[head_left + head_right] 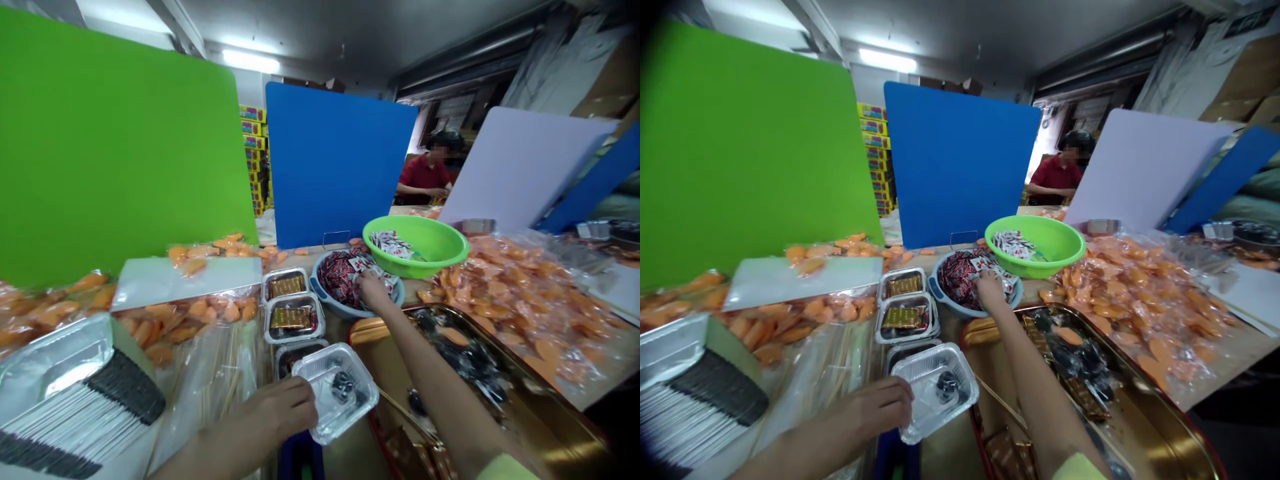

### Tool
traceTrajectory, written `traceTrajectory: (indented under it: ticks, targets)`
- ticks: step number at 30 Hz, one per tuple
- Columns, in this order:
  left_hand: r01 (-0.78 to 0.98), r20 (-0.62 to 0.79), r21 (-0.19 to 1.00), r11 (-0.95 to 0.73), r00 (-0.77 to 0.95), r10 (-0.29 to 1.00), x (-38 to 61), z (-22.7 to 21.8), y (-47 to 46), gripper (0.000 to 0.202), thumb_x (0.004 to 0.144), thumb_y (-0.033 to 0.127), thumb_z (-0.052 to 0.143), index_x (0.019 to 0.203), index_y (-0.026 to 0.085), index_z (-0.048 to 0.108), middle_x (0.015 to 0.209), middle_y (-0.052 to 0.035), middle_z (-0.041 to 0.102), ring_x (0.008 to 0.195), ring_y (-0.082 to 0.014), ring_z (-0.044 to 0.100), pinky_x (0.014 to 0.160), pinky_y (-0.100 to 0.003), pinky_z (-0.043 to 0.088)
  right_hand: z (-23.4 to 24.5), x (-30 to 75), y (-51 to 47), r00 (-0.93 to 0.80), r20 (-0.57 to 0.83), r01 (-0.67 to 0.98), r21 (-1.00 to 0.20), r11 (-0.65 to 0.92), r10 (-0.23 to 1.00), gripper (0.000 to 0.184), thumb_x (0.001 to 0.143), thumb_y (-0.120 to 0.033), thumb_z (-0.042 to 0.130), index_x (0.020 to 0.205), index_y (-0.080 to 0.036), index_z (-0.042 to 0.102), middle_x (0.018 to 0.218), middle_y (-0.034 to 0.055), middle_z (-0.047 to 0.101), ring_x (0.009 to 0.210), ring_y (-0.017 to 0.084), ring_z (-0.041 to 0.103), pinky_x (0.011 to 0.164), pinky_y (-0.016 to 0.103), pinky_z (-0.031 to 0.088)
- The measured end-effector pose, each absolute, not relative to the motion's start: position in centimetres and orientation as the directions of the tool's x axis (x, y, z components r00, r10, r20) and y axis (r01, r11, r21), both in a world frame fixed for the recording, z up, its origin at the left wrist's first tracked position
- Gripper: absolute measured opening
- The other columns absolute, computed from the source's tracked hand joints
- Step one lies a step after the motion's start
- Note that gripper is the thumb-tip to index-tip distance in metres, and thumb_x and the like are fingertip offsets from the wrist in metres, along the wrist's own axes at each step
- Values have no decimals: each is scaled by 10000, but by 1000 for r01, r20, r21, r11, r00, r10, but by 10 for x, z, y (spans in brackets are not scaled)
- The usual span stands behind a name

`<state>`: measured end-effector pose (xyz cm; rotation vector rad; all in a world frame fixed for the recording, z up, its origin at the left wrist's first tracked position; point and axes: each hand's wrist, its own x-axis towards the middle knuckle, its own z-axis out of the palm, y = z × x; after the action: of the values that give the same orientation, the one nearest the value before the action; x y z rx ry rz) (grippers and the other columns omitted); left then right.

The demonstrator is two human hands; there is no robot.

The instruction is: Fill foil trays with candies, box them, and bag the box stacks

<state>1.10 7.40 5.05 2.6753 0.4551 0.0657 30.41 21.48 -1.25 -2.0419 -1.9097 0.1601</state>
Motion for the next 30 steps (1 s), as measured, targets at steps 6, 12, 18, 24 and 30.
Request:
traceTrajectory:
  ticks: [6,12,18,24,30]
  targets:
    - [324,-1,464,-824,931,366,26,47,85,138,896,68,414,863,181,486,948,-34,604,899,-160,523,791,-238,424,23,308,178,188,192,853,-518,-63,963,213,880,-299,427,886,-156,585,864,70,653,826,191,575,743,321,418]
    - [264,89,486,-833,933,348,31,40,91,186,861,21,407,887,187,487,949,-39,607,908,-168,527,799,-254,433,28,290,174,115,10,721,-689,-76,993,303,895,-365,391,810,-161,598,766,30,686,675,133,616,614,233,445]
    - [156,244,474,-867,922,300,26,12,89,227,946,148,273,878,187,486,890,-59,608,878,-162,534,803,-250,440,-3,275,224,293,-46,805,-527,-272,955,225,778,-326,611,856,-116,630,945,127,676,924,233,612,785,357,440]
    - [143,223,486,-862,934,280,25,13,86,209,944,151,320,854,185,505,864,-53,613,878,-157,543,821,-251,443,7,272,216,324,14,806,-528,-268,946,166,836,-220,501,894,-126,625,986,142,665,998,250,582,857,398,396]
    - [212,91,526,-824,949,302,33,45,81,245,909,38,318,877,175,519,941,-58,624,939,-155,545,834,-252,440,53,296,135,114,-20,710,-698,-96,993,288,868,-380,443,832,-160,625,772,25,663,715,142,592,641,246,447]
